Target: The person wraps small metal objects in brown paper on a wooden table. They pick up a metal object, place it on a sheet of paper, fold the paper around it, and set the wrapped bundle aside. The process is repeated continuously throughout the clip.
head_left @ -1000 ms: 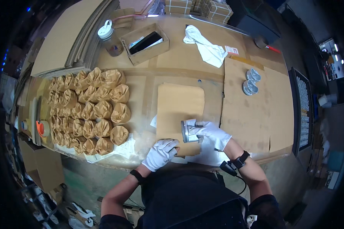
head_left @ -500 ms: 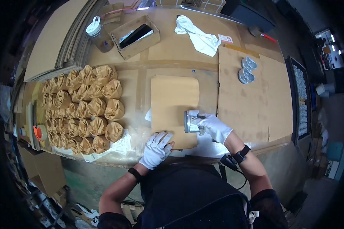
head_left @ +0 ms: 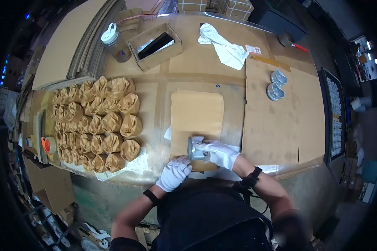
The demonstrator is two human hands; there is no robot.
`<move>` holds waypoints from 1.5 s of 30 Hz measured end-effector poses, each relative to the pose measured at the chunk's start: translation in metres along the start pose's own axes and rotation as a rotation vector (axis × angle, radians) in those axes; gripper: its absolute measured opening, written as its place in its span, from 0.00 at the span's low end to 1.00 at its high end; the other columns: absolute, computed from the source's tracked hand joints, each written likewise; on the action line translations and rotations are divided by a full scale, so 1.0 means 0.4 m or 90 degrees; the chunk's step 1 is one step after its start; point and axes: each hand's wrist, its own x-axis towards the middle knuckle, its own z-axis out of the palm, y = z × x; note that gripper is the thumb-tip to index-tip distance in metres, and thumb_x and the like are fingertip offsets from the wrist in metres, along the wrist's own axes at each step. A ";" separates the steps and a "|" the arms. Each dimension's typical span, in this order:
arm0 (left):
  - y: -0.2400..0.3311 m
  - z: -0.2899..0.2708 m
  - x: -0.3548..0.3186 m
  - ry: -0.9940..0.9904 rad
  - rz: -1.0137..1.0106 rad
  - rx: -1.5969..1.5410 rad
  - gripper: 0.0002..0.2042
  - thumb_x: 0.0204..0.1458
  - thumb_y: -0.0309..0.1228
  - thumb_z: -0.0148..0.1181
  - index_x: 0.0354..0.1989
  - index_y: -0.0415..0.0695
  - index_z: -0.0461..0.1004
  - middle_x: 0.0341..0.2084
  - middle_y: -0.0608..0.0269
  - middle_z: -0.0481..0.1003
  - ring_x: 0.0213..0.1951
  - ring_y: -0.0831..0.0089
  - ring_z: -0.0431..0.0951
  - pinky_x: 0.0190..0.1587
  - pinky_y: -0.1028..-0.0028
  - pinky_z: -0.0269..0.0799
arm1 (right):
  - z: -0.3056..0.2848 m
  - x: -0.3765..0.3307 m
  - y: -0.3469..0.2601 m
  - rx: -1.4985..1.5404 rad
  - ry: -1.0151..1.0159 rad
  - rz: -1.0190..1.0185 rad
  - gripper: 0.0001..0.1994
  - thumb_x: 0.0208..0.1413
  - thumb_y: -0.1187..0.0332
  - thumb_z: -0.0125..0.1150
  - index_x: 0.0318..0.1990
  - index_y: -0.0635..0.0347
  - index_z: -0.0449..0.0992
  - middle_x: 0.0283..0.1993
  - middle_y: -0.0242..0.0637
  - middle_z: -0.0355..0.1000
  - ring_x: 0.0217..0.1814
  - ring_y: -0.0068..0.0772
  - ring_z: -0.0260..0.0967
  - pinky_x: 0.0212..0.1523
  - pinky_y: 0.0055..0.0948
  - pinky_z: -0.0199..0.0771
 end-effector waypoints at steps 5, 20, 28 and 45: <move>0.046 -0.150 0.159 0.177 0.107 0.126 0.08 0.53 0.30 0.58 0.38 0.41 0.74 0.40 0.52 0.77 0.45 0.55 0.78 0.47 0.62 0.72 | 0.017 0.020 -0.142 -0.286 0.228 0.153 0.21 0.52 0.58 0.70 0.49 0.61 0.78 0.50 0.41 0.76 0.50 0.29 0.74 0.46 0.27 0.76; -0.115 -0.231 0.463 -0.062 0.076 0.092 0.34 0.43 0.55 0.66 0.51 0.39 0.72 0.51 0.40 0.72 0.54 0.45 0.73 0.60 0.56 0.67 | -0.136 0.133 -0.325 -0.911 0.081 -0.075 0.46 0.34 0.47 0.76 0.61 0.62 0.66 0.51 0.46 0.74 0.57 0.47 0.70 0.57 0.46 0.68; -0.209 -0.125 0.454 0.131 0.098 0.332 0.25 0.51 0.38 0.60 0.52 0.30 0.72 0.51 0.42 0.73 0.56 0.49 0.72 0.63 0.59 0.64 | -0.133 0.222 -0.205 -0.748 0.379 -0.344 0.43 0.33 0.58 0.77 0.62 0.58 0.65 0.58 0.48 0.66 0.63 0.49 0.63 0.67 0.47 0.60; -0.043 0.015 0.448 0.399 -0.288 -0.392 0.23 0.63 0.33 0.53 0.67 0.43 0.64 0.50 0.47 0.77 0.47 0.67 0.79 0.49 0.68 0.73 | -0.163 0.159 -0.156 -0.659 0.413 -0.124 0.19 0.44 0.66 0.68 0.45 0.59 0.79 0.34 0.47 0.78 0.36 0.50 0.76 0.39 0.43 0.78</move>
